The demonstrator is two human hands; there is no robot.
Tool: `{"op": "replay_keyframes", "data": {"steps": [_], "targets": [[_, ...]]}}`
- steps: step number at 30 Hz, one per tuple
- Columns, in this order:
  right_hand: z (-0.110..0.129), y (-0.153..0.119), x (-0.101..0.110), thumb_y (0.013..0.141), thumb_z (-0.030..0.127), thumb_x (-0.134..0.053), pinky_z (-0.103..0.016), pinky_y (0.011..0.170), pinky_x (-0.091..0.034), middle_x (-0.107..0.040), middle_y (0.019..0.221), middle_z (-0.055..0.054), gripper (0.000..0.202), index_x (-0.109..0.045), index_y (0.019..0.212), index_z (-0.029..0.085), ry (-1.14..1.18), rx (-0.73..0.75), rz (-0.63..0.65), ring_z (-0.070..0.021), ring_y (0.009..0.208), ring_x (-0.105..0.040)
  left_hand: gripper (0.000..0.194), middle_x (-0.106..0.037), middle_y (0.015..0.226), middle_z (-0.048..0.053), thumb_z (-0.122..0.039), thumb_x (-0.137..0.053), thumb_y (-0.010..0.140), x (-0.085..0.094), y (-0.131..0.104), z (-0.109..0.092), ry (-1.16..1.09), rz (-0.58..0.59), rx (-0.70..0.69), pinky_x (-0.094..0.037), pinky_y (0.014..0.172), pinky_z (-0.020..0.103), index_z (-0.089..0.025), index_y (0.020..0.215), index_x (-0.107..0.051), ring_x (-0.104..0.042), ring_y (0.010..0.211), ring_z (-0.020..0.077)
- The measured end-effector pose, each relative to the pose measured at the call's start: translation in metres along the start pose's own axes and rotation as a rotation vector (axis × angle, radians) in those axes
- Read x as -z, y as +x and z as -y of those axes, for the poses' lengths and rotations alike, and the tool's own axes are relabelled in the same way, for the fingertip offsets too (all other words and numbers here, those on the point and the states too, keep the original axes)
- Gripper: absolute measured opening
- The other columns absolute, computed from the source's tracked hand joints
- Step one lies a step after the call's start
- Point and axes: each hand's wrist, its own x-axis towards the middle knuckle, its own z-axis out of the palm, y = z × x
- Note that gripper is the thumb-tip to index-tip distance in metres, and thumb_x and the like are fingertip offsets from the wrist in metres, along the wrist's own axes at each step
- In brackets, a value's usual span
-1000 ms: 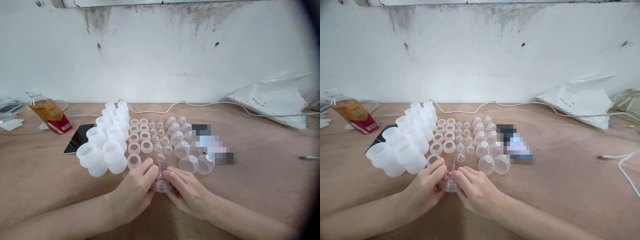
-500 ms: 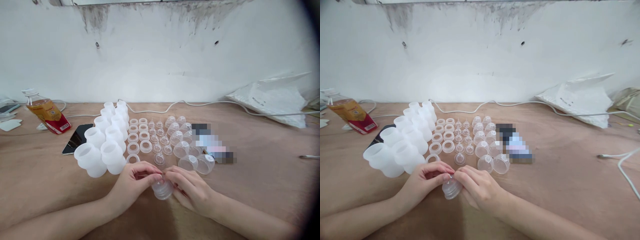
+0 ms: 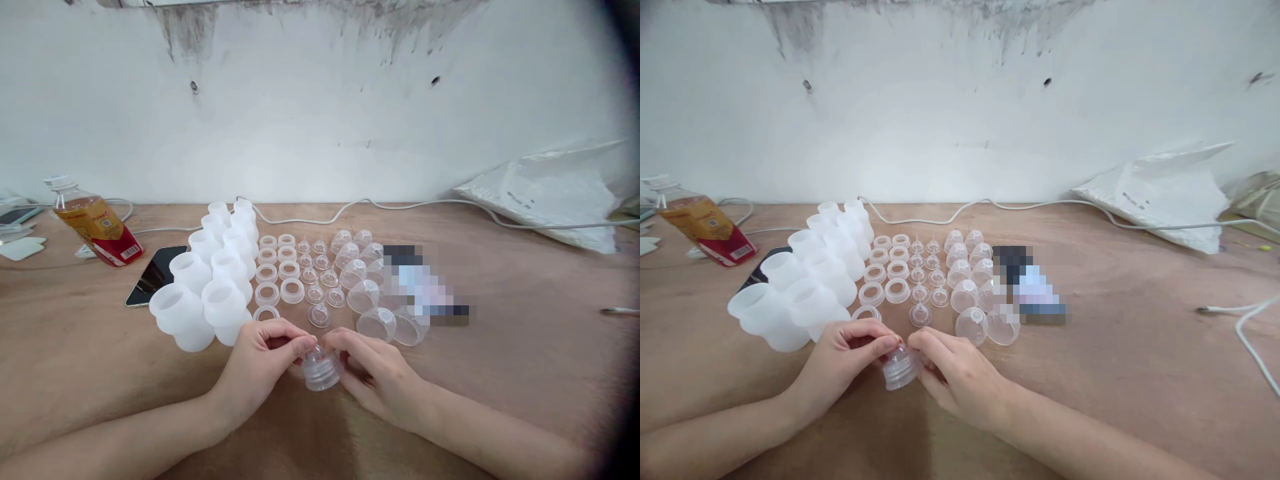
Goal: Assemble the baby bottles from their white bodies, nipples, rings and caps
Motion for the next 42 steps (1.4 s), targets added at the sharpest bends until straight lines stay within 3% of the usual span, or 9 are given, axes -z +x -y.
{"op": "replay_keyframes", "data": {"steps": [6, 9, 11, 13, 17, 20, 26, 32, 42], "targets": [[0.015, 0.004, -0.004, 0.076, 0.011, -0.046, -0.016, 0.046, -0.042, -0.053, 0.075, 0.000, 0.013, -0.040, 0.084, 0.019, 0.371, -0.356, -0.005, -0.0076, 0.058, -0.053, 0.023, -0.058, 0.060, -0.001, -0.034, -0.060, 0.073, -0.002, 0.002, -0.002, -0.083, 0.025, 0.062, -0.044, 0.057, 0.021, -0.014, 0.063, -0.064, -0.052, 0.059, 0.0100], [0.017, 0.006, -0.001, 0.073, 0.009, -0.046, -0.015, 0.043, -0.038, -0.049, 0.072, 0.001, 0.013, -0.040, 0.080, 0.019, 0.398, -0.358, -0.010, -0.0068, 0.056, -0.049, 0.024, -0.059, 0.076, 0.001, -0.038, -0.057, 0.075, -0.003, -0.002, 0.003, -0.161, 0.060, 0.049, -0.046, 0.064, 0.023, -0.016, 0.083, -0.061, -0.054, 0.070, 0.0116], [0.015, 0.006, 0.001, 0.070, 0.007, -0.047, -0.015, 0.042, -0.035, -0.046, 0.068, 0.003, 0.015, -0.039, 0.077, 0.019, 0.381, -0.355, -0.015, -0.0059, 0.053, -0.044, 0.035, -0.056, 0.090, 0.002, -0.035, -0.063, 0.071, -0.005, -0.007, 0.007, -0.160, 0.069, -0.017, -0.047, 0.067, 0.025, -0.020, 0.100, -0.050, -0.055, 0.077, 0.0130], [0.012, 0.006, 0.003, 0.068, 0.006, -0.047, -0.015, 0.042, -0.033, -0.045, 0.064, 0.003, 0.017, -0.039, 0.076, 0.018, 0.371, -0.369, -0.019, -0.0058, 0.051, -0.041, 0.044, -0.053, 0.095, 0.001, -0.028, -0.069, 0.064, -0.006, -0.010, 0.011, -0.039, 0.075, -0.103, -0.048, 0.066, 0.025, -0.022, 0.100, -0.043, -0.055, 0.077, 0.0133], [0.011, 0.008, 0.002, 0.071, 0.010, -0.048, -0.016, 0.042, -0.033, -0.044, 0.061, 0.004, 0.012, -0.039, 0.074, 0.018, 0.406, -0.445, -0.039, -0.0058, 0.050, -0.040, 0.015, -0.055, 0.080, -0.001, -0.020, -0.058, 0.073, -0.005, -0.010, 0.013, 0.301, 0.076, -0.202, -0.045, 0.057, 0.022, -0.020, 0.083, -0.048, -0.054, 0.065, 0.0103], [0.014, 0.008, 0.000, 0.077, 0.018, -0.048, -0.016, 0.041, -0.034, -0.043, 0.062, 0.005, 0.012, -0.036, 0.076, 0.019, 0.491, -0.522, -0.026, -0.0052, 0.049, -0.041, 0.006, -0.055, 0.069, -0.002, -0.024, -0.051, 0.078, -0.005, -0.006, 0.012, 0.324, 0.070, -0.181, -0.041, 0.047, 0.018, -0.019, 0.077, -0.049, -0.051, 0.054, 0.0083], [0.015, 0.004, -0.005, 0.088, 0.028, -0.035, -0.014, 0.035, -0.032, -0.050, 0.060, 0.005, 0.010, -0.028, 0.089, 0.021, 0.520, -0.437, -0.040, -0.0055, 0.041, -0.045, 0.017, -0.056, 0.068, -0.002, -0.035, -0.046, 0.083, -0.008, -0.005, 0.008, 0.187, 0.131, -0.071, -0.039, 0.045, 0.019, -0.019, 0.077, -0.044, -0.051, 0.055, 0.0095], [0.017, 0.007, -0.006, 0.090, 0.026, -0.031, -0.014, 0.034, -0.030, -0.042, 0.050, 0.009, 0.009, -0.031, 0.097, 0.020, 0.339, -0.388, -0.085, -0.0043, 0.034, -0.038, 0.021, -0.050, 0.064, -0.003, -0.035, -0.036, 0.087, -0.008, -0.005, 0.003, 0.317, 0.146, -0.133, -0.037, 0.043, 0.019, -0.019, 0.075, -0.042, -0.047, 0.050, 0.0088], [0.018, 0.014, -0.007, 0.087, 0.018, -0.031, -0.013, 0.032, -0.031, -0.041, 0.042, 0.010, 0.020, -0.041, 0.105, 0.018, 0.287, -0.373, 0.002, -0.0044, 0.030, -0.041, 0.014, -0.042, 0.059, -0.005, -0.019, -0.038, 0.082, -0.007, 0.000, 0.004, 0.478, 0.107, -0.239, -0.030, 0.042, 0.019, -0.020, 0.069, -0.035, -0.040, 0.049, 0.0080]]}}
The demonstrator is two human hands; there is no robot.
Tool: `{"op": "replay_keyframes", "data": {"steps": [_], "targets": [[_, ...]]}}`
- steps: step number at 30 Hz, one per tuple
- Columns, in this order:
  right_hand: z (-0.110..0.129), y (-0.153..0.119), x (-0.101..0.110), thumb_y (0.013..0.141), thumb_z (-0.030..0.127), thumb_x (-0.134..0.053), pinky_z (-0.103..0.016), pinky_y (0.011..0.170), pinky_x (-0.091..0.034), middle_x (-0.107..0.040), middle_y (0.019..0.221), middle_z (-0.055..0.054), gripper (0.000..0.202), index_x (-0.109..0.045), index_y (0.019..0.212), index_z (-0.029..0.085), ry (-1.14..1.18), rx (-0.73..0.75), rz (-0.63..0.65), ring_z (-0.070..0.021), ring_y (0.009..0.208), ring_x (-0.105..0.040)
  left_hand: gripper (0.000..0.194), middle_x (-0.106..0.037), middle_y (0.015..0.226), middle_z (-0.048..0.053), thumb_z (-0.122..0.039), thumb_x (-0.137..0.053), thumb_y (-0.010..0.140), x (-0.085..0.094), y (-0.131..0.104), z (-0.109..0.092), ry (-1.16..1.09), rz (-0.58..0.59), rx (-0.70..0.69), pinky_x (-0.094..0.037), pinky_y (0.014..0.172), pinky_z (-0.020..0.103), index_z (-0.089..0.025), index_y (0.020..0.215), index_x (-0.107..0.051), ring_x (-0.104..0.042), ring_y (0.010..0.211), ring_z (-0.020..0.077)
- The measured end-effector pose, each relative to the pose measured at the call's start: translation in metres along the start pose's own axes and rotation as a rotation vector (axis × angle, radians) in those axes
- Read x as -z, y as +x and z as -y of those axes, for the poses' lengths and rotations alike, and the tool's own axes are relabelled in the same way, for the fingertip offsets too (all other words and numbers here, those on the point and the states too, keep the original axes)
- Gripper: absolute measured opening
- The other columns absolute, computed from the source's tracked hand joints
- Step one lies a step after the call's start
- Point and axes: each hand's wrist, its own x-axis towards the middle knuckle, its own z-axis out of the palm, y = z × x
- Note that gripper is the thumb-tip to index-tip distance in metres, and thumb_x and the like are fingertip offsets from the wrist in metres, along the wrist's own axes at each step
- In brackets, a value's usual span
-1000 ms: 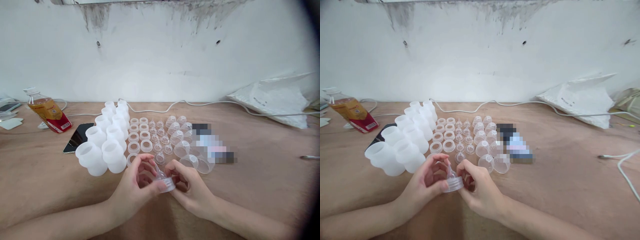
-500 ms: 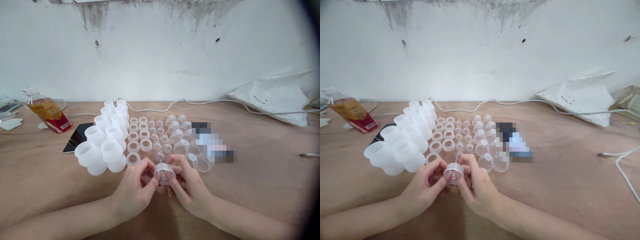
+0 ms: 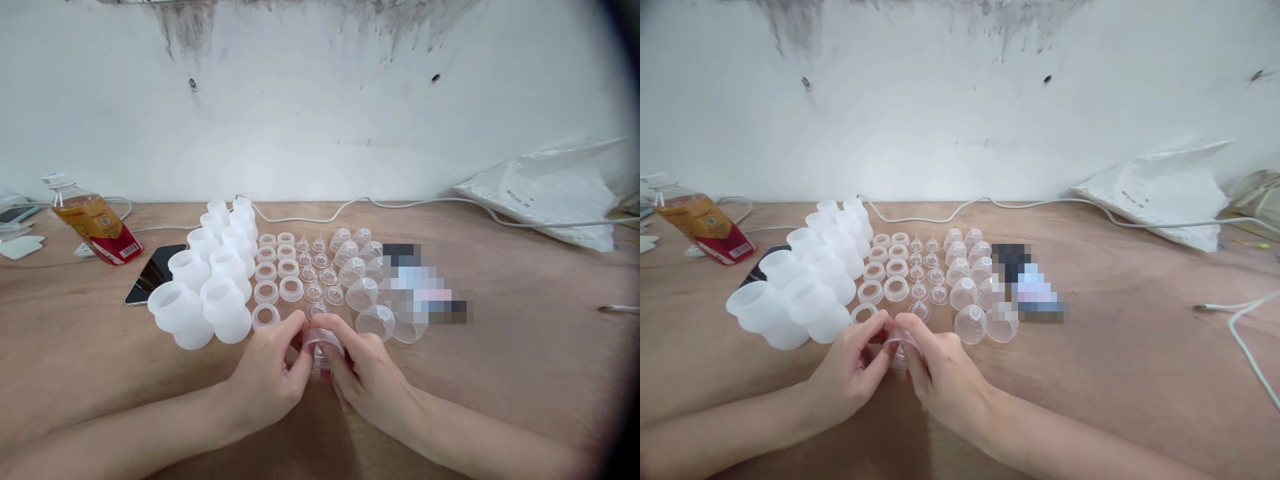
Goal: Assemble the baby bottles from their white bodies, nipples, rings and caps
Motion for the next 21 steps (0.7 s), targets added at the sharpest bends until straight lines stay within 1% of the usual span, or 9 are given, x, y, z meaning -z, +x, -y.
{"op": "replay_keyframes", "data": {"steps": [2, 5, 6, 8, 10, 12, 15, 18, 21], "targets": [[0.000, 0.001, 0.000, 0.087, 0.019, -0.031, -0.012, 0.030, -0.030, -0.040, 0.043, 0.010, 0.018, -0.043, 0.101, 0.018, -0.002, -0.030, -0.001, -0.0041, 0.028, -0.040, 0.013, -0.041, 0.058, -0.006, -0.020, -0.037, 0.083, 0.000, 0.000, 0.000, 0.046, -0.009, 0.007, -0.028, 0.042, 0.019, -0.020, 0.069, -0.035, -0.038, 0.046, 0.0075], [0.001, 0.002, 0.002, 0.089, 0.024, -0.028, -0.012, 0.028, -0.031, -0.041, 0.047, 0.009, 0.017, -0.041, 0.100, 0.019, 0.065, -0.107, 0.023, -0.0041, 0.028, -0.041, 0.008, -0.046, 0.060, -0.005, -0.021, -0.035, 0.084, 0.001, 0.000, -0.004, 0.038, 0.052, 0.034, -0.031, 0.044, 0.020, -0.019, 0.077, -0.037, -0.041, 0.047, 0.0080], [0.002, 0.002, 0.002, 0.090, 0.025, -0.028, -0.012, 0.029, -0.032, -0.042, 0.049, 0.009, 0.018, -0.040, 0.101, 0.020, 0.088, -0.112, 0.030, -0.0040, 0.029, -0.042, 0.005, -0.048, 0.062, -0.005, -0.020, -0.035, 0.084, 0.001, -0.001, -0.005, 0.027, 0.068, 0.037, -0.033, 0.045, 0.020, -0.019, 0.080, -0.037, -0.043, 0.049, 0.0083], [0.002, 0.002, 0.004, 0.089, 0.023, -0.028, -0.012, 0.032, -0.034, -0.045, 0.053, 0.008, 0.017, -0.037, 0.104, 0.021, 0.098, -0.072, 0.044, -0.0038, 0.032, -0.043, 0.003, -0.051, 0.066, -0.004, -0.020, -0.037, 0.084, 0.002, -0.002, -0.006, -0.008, 0.061, 0.044, -0.034, 0.046, 0.020, -0.020, 0.080, -0.036, -0.046, 0.051, 0.0087], [0.002, 0.002, 0.005, 0.088, 0.020, -0.031, -0.013, 0.035, -0.034, -0.046, 0.053, 0.007, 0.017, -0.037, 0.104, 0.021, 0.049, 0.001, 0.054, -0.0040, 0.035, -0.042, 0.007, -0.049, 0.066, -0.004, -0.021, -0.038, 0.083, 0.002, -0.003, -0.004, -0.046, 0.025, 0.048, -0.033, 0.043, 0.018, -0.021, 0.078, -0.035, -0.046, 0.052, 0.0085], [0.001, 0.002, 0.006, 0.085, 0.016, -0.035, -0.013, 0.037, -0.032, -0.044, 0.052, 0.008, 0.019, -0.038, 0.103, 0.020, -0.021, 0.064, 0.058, -0.0040, 0.037, -0.038, 0.009, -0.047, 0.063, -0.005, -0.020, -0.038, 0.083, 0.001, -0.003, 0.000, -0.065, -0.002, 0.044, -0.032, 0.042, 0.018, -0.021, 0.075, -0.034, -0.044, 0.051, 0.0083], [0.001, 0.003, 0.007, 0.081, 0.010, -0.037, -0.014, 0.038, -0.029, -0.042, 0.052, 0.008, 0.023, -0.039, 0.102, 0.020, -0.091, 0.127, 0.042, -0.0039, 0.039, -0.032, 0.010, -0.048, 0.062, -0.005, -0.017, -0.040, 0.082, 0.001, -0.003, 0.004, -0.075, 0.001, 0.035, -0.032, 0.043, 0.018, -0.021, 0.075, -0.034, -0.045, 0.051, 0.0087], [0.002, 0.003, 0.007, 0.079, 0.006, -0.036, -0.014, 0.041, -0.031, -0.047, 0.058, 0.006, 0.030, -0.039, 0.104, 0.021, -0.137, 0.197, 0.021, -0.0040, 0.042, -0.035, 0.012, -0.048, 0.061, -0.005, -0.016, -0.041, 0.081, 0.000, -0.002, 0.005, -0.087, -0.005, 0.019, -0.032, 0.043, 0.018, -0.021, 0.072, -0.033, -0.047, 0.051, 0.0090], [0.003, 0.002, 0.008, 0.080, 0.005, -0.035, -0.014, 0.041, -0.032, -0.052, 0.065, 0.005, 0.033, -0.038, 0.108, 0.023, -0.183, 0.239, 0.028, -0.0040, 0.042, -0.037, 0.014, -0.046, 0.060, -0.005, -0.017, -0.040, 0.081, 0.000, -0.002, 0.006, -0.065, -0.021, -0.009, -0.031, 0.042, 0.018, -0.021, 0.071, -0.032, -0.046, 0.050, 0.0087]]}}
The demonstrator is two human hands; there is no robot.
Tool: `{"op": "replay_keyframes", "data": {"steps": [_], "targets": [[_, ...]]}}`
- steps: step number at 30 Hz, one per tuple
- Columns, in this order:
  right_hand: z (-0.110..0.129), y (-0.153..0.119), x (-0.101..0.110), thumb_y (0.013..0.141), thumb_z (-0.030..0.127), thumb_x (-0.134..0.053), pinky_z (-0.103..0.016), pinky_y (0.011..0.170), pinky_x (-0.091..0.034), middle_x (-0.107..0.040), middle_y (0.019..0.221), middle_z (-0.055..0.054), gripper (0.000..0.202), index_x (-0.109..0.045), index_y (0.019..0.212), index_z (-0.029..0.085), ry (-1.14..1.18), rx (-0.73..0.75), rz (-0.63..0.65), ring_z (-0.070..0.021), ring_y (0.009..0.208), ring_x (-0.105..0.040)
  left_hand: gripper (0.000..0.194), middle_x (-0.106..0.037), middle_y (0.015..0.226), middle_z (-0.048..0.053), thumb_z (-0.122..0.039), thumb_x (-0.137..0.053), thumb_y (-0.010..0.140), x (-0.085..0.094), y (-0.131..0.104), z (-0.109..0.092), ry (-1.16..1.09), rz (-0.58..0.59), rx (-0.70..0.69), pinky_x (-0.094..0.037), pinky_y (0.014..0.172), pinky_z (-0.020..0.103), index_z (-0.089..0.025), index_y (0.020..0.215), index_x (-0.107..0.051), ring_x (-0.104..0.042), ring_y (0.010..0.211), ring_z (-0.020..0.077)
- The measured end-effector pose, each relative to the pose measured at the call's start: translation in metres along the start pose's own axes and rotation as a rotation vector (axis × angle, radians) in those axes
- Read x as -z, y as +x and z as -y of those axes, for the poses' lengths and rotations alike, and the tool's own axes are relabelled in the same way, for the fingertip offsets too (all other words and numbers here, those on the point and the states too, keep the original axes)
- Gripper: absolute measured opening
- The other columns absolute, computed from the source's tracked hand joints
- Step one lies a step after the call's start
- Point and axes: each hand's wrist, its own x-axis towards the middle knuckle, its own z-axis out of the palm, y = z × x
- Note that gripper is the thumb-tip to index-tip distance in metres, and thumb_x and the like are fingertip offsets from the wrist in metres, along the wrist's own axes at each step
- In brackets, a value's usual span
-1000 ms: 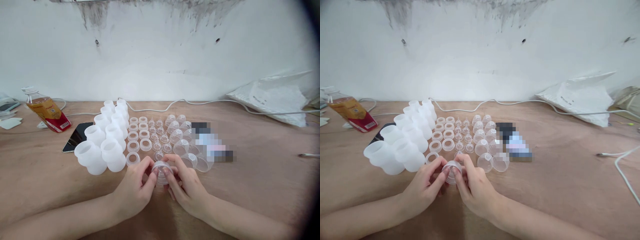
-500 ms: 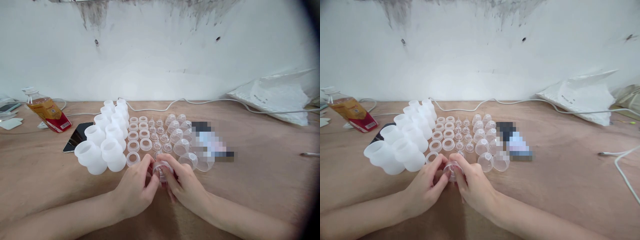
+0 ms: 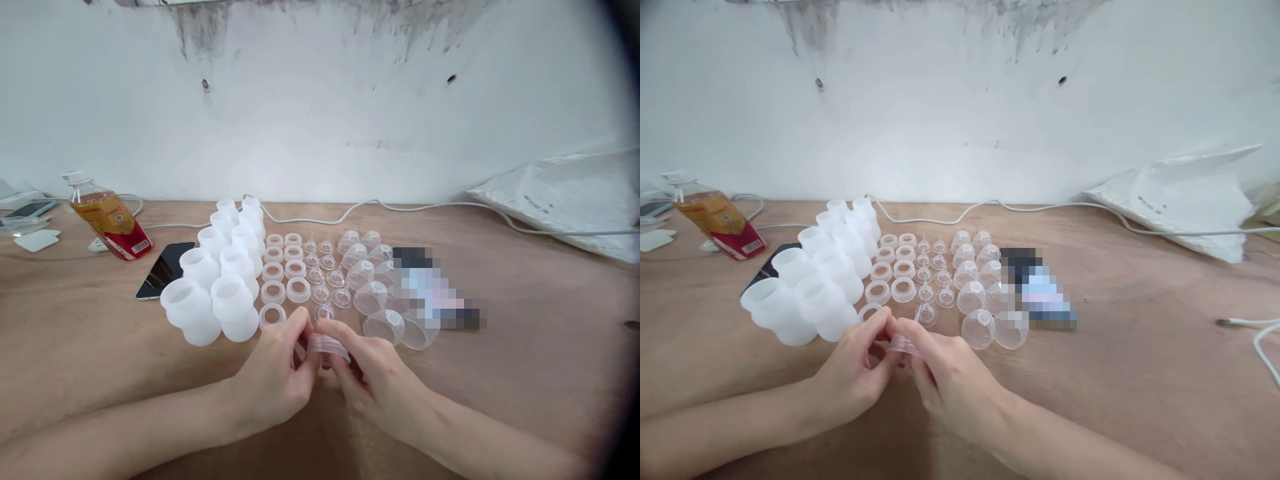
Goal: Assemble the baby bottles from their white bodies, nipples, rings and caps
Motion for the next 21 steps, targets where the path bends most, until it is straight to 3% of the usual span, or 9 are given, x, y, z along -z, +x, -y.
{"op": "replay_keyframes", "data": {"steps": [3, 7, 15, 18, 21], "targets": [[-0.0013, -0.0004, 0.0000, 0.080, 0.007, -0.037, -0.015, 0.038, -0.030, -0.054, 0.068, 0.004, 0.036, -0.036, 0.112, 0.023, -0.072, 0.025, -0.013, -0.0039, 0.039, -0.034, 0.010, -0.045, 0.061, -0.005, -0.016, -0.038, 0.081, 0.0000, -0.0028, 0.0028, 0.038, -0.009, -0.036, -0.030, 0.042, 0.019, -0.021, 0.074, -0.032, -0.043, 0.049, 0.0084], [-0.0029, -0.0008, -0.0004, 0.076, 0.004, -0.036, -0.016, 0.040, -0.033, -0.057, 0.074, 0.002, 0.043, -0.036, 0.114, 0.023, -0.174, 0.147, -0.071, -0.0047, 0.039, -0.035, 0.014, -0.041, 0.063, -0.004, -0.007, -0.038, 0.073, 0.0009, -0.0060, 0.0057, 0.150, -0.023, -0.203, -0.032, 0.044, 0.020, -0.020, 0.076, -0.033, -0.040, 0.050, 0.0084], [-0.0052, -0.0043, 0.0003, 0.079, 0.006, -0.031, -0.019, 0.046, -0.041, -0.061, 0.077, -0.003, 0.040, -0.034, 0.115, 0.022, -0.296, 0.195, -0.099, -0.0117, 0.060, -0.058, 0.011, -0.043, 0.063, -0.003, -0.009, -0.035, 0.078, 0.0056, -0.0029, 0.0058, 0.268, -0.077, -0.379, -0.034, 0.046, 0.021, -0.019, 0.073, -0.033, -0.041, 0.051, 0.0093], [-0.0049, -0.0055, -0.0028, 0.080, 0.007, -0.033, -0.019, 0.045, -0.040, -0.060, 0.073, -0.001, 0.038, -0.033, 0.115, 0.022, -0.271, 0.163, -0.112, -0.0108, 0.055, -0.056, 0.012, -0.043, 0.062, -0.003, -0.010, -0.038, 0.076, 0.0064, -0.0024, 0.0041, 0.260, -0.082, -0.359, -0.034, 0.047, 0.021, -0.019, 0.072, -0.033, -0.041, 0.052, 0.0097], [-0.0050, -0.0068, -0.0069, 0.080, 0.009, -0.035, -0.016, 0.038, -0.034, -0.056, 0.066, 0.003, 0.036, -0.026, 0.114, 0.020, -0.101, 0.057, -0.163, -0.0062, 0.039, -0.045, 0.010, -0.049, 0.066, -0.001, -0.011, -0.041, 0.076, 0.0060, -0.0023, 0.0010, 0.180, -0.067, -0.255, -0.039, 0.051, 0.022, -0.019, 0.072, -0.036, -0.047, 0.057, 0.0111]]}}
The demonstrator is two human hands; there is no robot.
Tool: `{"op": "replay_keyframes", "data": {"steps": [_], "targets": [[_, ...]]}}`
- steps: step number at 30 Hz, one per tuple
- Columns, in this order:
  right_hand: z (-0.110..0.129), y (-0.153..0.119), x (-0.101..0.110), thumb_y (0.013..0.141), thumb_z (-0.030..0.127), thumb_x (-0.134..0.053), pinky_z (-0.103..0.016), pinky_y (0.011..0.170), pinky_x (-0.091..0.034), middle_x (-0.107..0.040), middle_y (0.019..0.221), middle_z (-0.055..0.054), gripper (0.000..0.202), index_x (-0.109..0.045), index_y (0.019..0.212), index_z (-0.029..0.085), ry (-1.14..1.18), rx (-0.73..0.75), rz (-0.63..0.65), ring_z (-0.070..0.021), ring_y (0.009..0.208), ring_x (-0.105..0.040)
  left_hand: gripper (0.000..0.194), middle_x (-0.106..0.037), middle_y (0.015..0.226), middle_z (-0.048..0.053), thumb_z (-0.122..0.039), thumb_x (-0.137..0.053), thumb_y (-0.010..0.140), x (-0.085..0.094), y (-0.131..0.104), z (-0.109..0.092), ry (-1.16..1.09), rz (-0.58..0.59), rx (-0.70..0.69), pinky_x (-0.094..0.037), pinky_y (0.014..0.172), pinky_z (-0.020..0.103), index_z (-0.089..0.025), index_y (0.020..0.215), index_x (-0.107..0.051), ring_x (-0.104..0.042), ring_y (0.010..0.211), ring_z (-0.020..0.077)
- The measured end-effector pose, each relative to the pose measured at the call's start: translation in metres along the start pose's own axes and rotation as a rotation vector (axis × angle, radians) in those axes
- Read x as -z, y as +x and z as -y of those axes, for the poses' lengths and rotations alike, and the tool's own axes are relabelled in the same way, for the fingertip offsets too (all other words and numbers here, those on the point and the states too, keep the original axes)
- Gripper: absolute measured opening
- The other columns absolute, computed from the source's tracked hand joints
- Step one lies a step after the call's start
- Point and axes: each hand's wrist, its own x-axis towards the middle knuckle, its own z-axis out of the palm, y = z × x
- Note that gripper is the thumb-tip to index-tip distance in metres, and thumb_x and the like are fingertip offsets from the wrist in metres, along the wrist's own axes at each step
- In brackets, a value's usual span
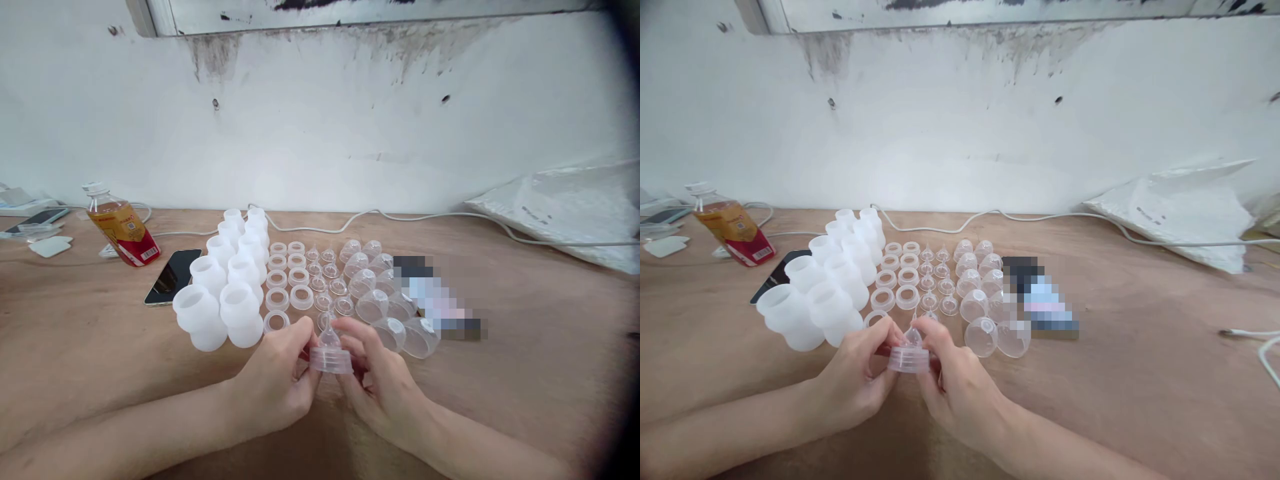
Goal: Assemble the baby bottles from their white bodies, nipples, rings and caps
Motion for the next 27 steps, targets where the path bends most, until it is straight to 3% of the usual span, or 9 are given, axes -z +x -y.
{"op": "replay_keyframes", "data": {"steps": [2, 5, 8, 12, 17, 20, 23, 27], "targets": [[-0.001, -0.001, -0.001, 0.080, 0.010, -0.036, -0.016, 0.034, -0.030, -0.052, 0.059, 0.006, 0.036, -0.024, 0.113, 0.018, 0.060, 0.008, -0.032, -0.0053, 0.033, -0.039, 0.010, -0.051, 0.068, 0.000, -0.012, -0.041, 0.077, -0.001, 0.000, -0.002, -0.081, 0.004, 0.055, -0.040, 0.052, 0.022, -0.019, 0.073, -0.036, -0.050, 0.058, 0.0108], [-0.004, -0.001, 0.001, 0.078, 0.010, -0.037, -0.019, 0.035, -0.032, -0.049, 0.052, 0.006, 0.032, -0.029, 0.109, 0.016, -0.095, 0.198, -0.090, -0.0081, 0.034, -0.041, 0.011, -0.047, 0.066, -0.002, -0.014, -0.041, 0.079, -0.003, -0.002, -0.004, -0.129, -0.004, 0.057, -0.040, 0.050, 0.020, -0.020, 0.072, -0.034, -0.048, 0.055, 0.0096], [-0.005, 0.001, 0.005, 0.079, 0.010, -0.034, -0.021, 0.038, -0.036, -0.052, 0.056, 0.002, 0.024, -0.035, 0.103, 0.015, -0.310, 0.325, -0.158, -0.0101, 0.039, -0.045, 0.012, -0.044, 0.063, -0.002, -0.013, -0.040, 0.077, -0.006, -0.005, -0.005, -0.018, -0.011, -0.036, -0.037, 0.048, 0.021, -0.020, 0.070, -0.033, -0.045, 0.053, 0.0099], [-0.002, 0.004, 0.007, 0.079, 0.006, -0.031, -0.020, 0.039, -0.038, -0.053, 0.059, 0.001, 0.023, -0.037, 0.099, 0.014, -0.352, 0.369, -0.181, -0.0095, 0.041, -0.044, 0.014, -0.040, 0.060, -0.003, -0.007, -0.037, 0.072, -0.007, -0.010, -0.006, 0.132, -0.032, -0.172, -0.032, 0.044, 0.022, -0.020, 0.072, -0.031, -0.040, 0.049, 0.0102], [-0.001, 0.006, 0.008, 0.080, 0.008, -0.029, -0.019, 0.036, -0.035, -0.046, 0.054, 0.004, 0.018, -0.034, 0.095, 0.016, -0.306, 0.367, -0.109, -0.0085, 0.036, -0.038, 0.015, -0.040, 0.059, -0.004, -0.007, -0.037, 0.074, -0.005, -0.009, -0.010, 0.141, -0.017, -0.158, -0.033, 0.044, 0.020, -0.020, 0.072, -0.030, -0.040, 0.047, 0.0087], [-0.001, 0.005, 0.006, 0.081, 0.009, -0.030, -0.019, 0.036, -0.034, -0.048, 0.056, 0.003, 0.017, -0.035, 0.095, 0.017, -0.279, 0.337, -0.143, -0.0085, 0.038, -0.042, 0.014, -0.042, 0.061, -0.003, -0.008, -0.037, 0.076, -0.006, -0.008, -0.009, 0.209, -0.065, -0.246, -0.034, 0.044, 0.020, -0.020, 0.072, -0.032, -0.041, 0.049, 0.0095], [-0.001, 0.003, 0.004, 0.081, 0.010, -0.032, -0.019, 0.037, -0.033, -0.049, 0.056, 0.004, 0.016, -0.035, 0.095, 0.018, -0.224, 0.234, -0.164, -0.0090, 0.039, -0.044, 0.014, -0.042, 0.060, -0.002, -0.008, -0.037, 0.074, -0.008, -0.007, -0.008, 0.285, -0.122, -0.309, -0.033, 0.044, 0.021, -0.020, 0.072, -0.032, -0.040, 0.050, 0.0103], [0.001, 0.001, 0.005, 0.082, 0.012, -0.035, -0.018, 0.038, -0.033, -0.045, 0.057, 0.006, 0.015, -0.031, 0.093, 0.023, 0.103, -0.011, 0.040, -0.0082, 0.042, -0.043, 0.012, -0.043, 0.055, -0.003, -0.009, -0.038, 0.073, -0.003, -0.005, -0.009, 0.419, -0.154, -0.292, -0.030, 0.042, 0.023, -0.020, 0.069, -0.034, -0.039, 0.046, 0.0100]]}}
